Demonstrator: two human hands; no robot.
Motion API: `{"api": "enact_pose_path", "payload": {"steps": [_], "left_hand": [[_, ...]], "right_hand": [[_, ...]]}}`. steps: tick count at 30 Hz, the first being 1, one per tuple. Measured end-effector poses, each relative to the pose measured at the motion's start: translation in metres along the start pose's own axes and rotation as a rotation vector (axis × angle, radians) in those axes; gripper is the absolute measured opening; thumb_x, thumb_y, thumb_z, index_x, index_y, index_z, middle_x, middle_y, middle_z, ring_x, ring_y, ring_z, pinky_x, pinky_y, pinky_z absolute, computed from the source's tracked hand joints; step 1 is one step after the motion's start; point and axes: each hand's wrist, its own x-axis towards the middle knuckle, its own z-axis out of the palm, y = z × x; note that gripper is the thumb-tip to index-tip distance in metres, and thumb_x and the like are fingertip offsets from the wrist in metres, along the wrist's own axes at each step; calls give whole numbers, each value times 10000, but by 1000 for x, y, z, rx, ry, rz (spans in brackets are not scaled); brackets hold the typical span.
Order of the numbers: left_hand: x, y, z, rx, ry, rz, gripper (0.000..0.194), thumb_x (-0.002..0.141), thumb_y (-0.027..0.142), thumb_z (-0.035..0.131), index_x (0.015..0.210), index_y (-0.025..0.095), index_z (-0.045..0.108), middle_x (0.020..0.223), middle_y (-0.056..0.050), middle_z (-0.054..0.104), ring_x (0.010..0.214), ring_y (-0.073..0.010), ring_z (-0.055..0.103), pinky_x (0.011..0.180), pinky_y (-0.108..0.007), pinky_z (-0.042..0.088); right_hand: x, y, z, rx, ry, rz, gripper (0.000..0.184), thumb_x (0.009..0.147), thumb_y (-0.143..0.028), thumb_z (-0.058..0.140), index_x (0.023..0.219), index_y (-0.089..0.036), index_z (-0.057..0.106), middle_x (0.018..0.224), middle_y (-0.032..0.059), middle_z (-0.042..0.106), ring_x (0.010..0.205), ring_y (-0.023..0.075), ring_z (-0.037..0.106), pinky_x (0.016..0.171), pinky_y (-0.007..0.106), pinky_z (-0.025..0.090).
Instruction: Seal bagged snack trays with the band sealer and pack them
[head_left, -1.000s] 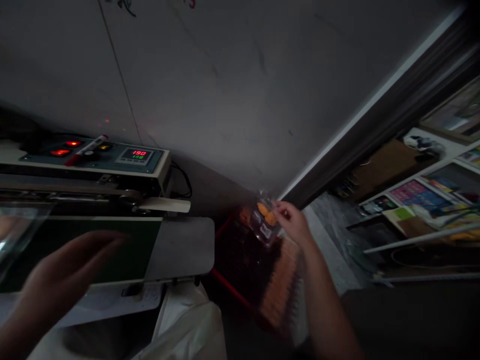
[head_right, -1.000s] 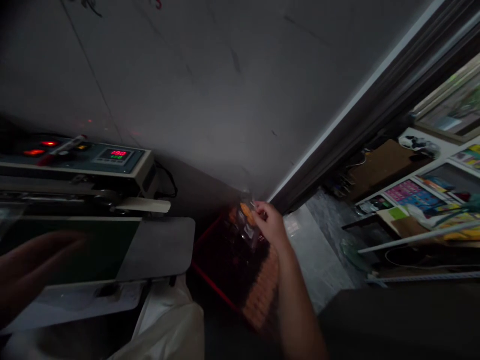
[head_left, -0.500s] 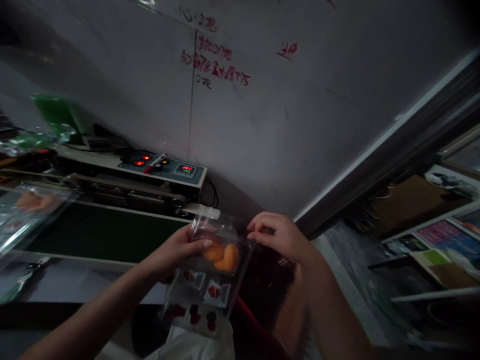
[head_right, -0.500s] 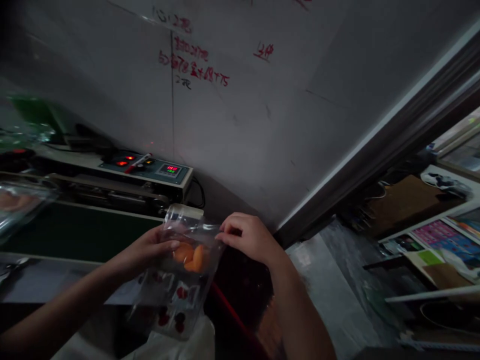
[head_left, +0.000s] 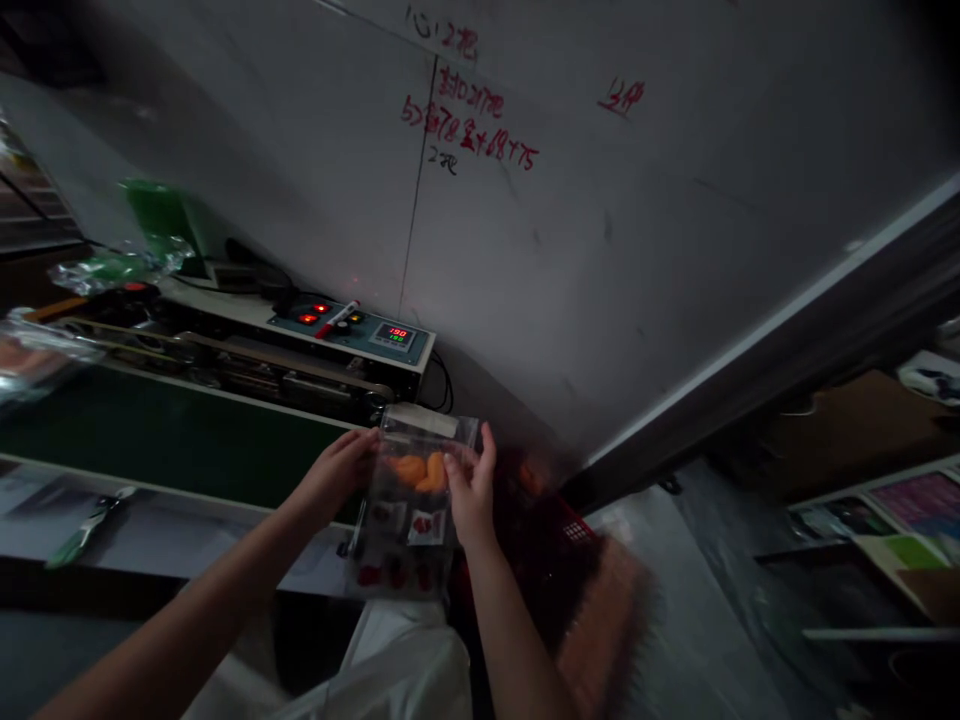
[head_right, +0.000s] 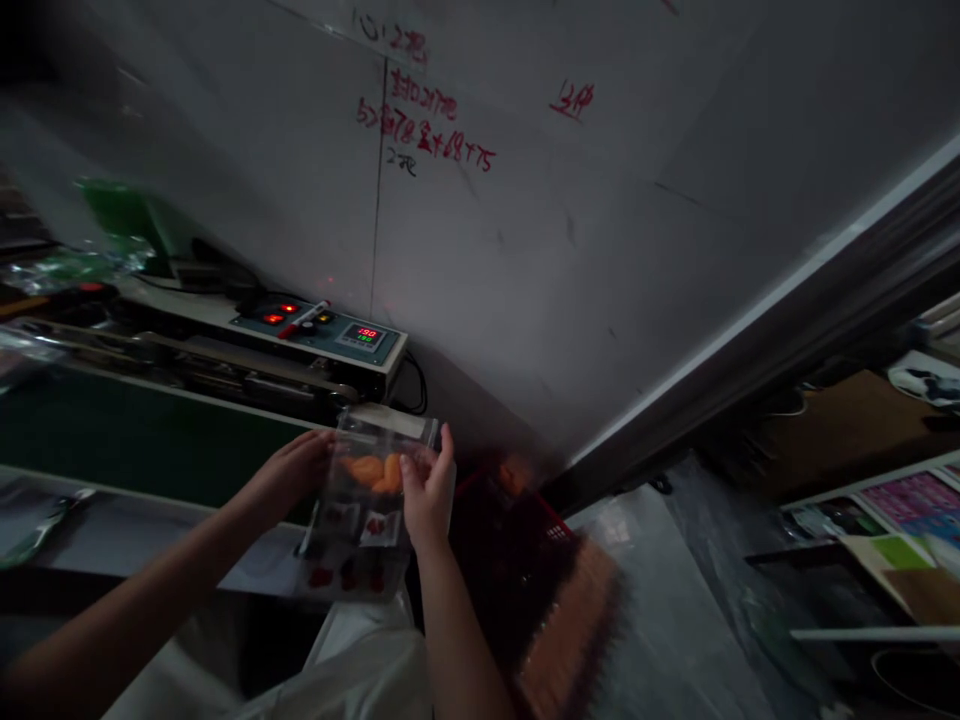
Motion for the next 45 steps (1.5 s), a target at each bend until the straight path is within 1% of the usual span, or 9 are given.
{"api": "enact_pose_path", "payload": {"steps": [3, 7, 10, 14, 18, 23, 28, 39, 45], "left_hand": [[10, 3, -4, 75, 53, 20, 571, 429, 488, 950, 781, 156, 648, 706, -2, 670, 631, -114, 628, 589, -188, 495], [16, 5, -1, 136, 17, -28, 662, 442, 553, 933, 907, 142, 703, 854, -60, 731, 732, -156, 670, 641, -222, 516], [21, 1, 0, 192, 26, 3, 645, 449, 576, 914, 873, 141, 698, 750, -23, 684, 643, -129, 605, 582, -209, 454], [29, -5, 2, 361, 128, 124, 549, 510, 612, 824, 784, 152, 705, 566, 31, 547, 513, -104, 438, 487, -219, 305], [38, -5, 8, 576, 234, 195, 451, 617, 581, 713, 776, 161, 749, 549, 7, 563, 535, -133, 455, 497, -240, 303], [47, -3, 12, 350, 231, 53, 389, 567, 508, 753, 727, 162, 675, 493, 33, 508, 445, -102, 385, 450, -231, 270], [49, 5, 8, 250, 256, 23, 364, 531, 415, 793, 737, 149, 653, 515, 27, 543, 418, -88, 396, 418, -220, 262], [53, 20, -8, 261, 332, 44, 319, 542, 360, 760, 748, 130, 684, 476, 37, 511, 416, -96, 383, 413, -231, 266], [56, 35, -30, 395, 458, 58, 294, 637, 360, 755, 807, 124, 713, 465, 41, 504, 433, -110, 387, 430, -237, 275]], "right_hand": [[2, -1, -3, -51, -11, -30, 663, 945, -420, 614, 1513, -219, 340, 1281, 129, 668, 1072, 213, 679, 913, 359, 569], [2, 4, -3, -123, 16, -90, 410, 943, -426, 594, 1281, -194, 575, 1286, 141, 657, 1141, 234, 648, 904, 353, 571], [3, 9, -3, -217, 39, -119, 410, 940, -445, 572, 1251, -182, 622, 1274, 146, 659, 1153, 244, 632, 924, 377, 564], [5, 13, -4, -293, 35, -104, 454, 937, -438, 547, 1317, -200, 618, 1314, 153, 635, 1205, 262, 598, 984, 424, 539], [7, 17, 0, -322, 75, -54, 481, 919, -430, 551, 1339, -200, 601, 1332, 170, 615, 1249, 288, 567, 1062, 479, 484], [11, 28, 12, -364, 150, -62, 489, 924, -444, 503, 1311, -162, 602, 1290, 196, 620, 1218, 299, 580, 1081, 484, 456], [13, 33, 26, -360, 176, -3, 527, 928, -470, 490, 1343, -154, 563, 1279, 207, 592, 1210, 297, 572, 1033, 450, 484], [15, 28, 56, -343, 238, 50, 347, 887, -361, 602, 1185, -191, 555, 1219, 182, 583, 1152, 301, 552, 1035, 475, 466], [18, 26, 92, -377, 231, 33, 296, 885, -334, 623, 1131, -184, 556, 1172, 179, 588, 1095, 297, 565, 1017, 479, 482]]}}
